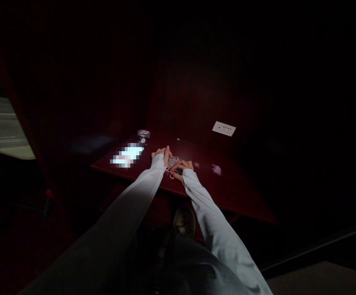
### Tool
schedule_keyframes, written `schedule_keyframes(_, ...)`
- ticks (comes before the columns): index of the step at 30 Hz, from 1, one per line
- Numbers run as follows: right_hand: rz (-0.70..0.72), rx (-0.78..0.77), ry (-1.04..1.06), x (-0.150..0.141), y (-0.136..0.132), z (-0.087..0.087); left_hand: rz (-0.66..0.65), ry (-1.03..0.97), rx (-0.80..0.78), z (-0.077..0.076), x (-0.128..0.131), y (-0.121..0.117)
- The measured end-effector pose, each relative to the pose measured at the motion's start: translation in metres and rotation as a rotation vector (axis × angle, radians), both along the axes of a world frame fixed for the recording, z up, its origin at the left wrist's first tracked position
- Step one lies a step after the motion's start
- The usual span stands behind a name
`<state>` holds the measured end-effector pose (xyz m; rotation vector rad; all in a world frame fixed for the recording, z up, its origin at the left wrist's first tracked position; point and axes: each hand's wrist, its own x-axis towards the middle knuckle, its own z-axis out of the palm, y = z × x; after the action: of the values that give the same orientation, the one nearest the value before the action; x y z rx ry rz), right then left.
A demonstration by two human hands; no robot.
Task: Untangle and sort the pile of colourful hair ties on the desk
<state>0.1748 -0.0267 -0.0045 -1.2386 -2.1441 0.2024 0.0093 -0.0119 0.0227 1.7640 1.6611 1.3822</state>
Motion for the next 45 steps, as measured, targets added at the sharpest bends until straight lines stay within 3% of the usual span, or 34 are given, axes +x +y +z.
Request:
schedule_keyframes(11,-0.031,0.077,0.153,0.005,-0.003,0.005,-0.05,0.053,0.005,-0.006,0.002,0.005)
schedule_keyframes(19,-0.184,0.089,0.299,0.006,0.011,0.0,-0.073,0.211,-0.039,-0.011,0.006,0.006)
schedule_keyframes(26,-0.231,0.111,0.27,0.013,0.011,0.002,-0.111,0.217,-0.031,-0.01,0.007,0.004)
schedule_keyframes(28,-0.291,0.1,0.267,0.023,0.011,0.007,-0.102,0.208,-0.041,-0.008,0.007,0.002)
schedule_keyframes(33,-0.649,0.045,0.28,0.053,0.014,0.018,-0.1,0.204,-0.076,-0.004,0.007,-0.002)
schedule_keyframes(36,-0.781,-0.001,0.252,0.065,0.014,0.02,-0.098,0.186,-0.07,-0.003,0.007,-0.003)
schedule_keyframes(45,-0.889,-0.128,0.301,0.073,0.02,0.016,-0.112,0.134,-0.073,0.0,0.008,-0.005)
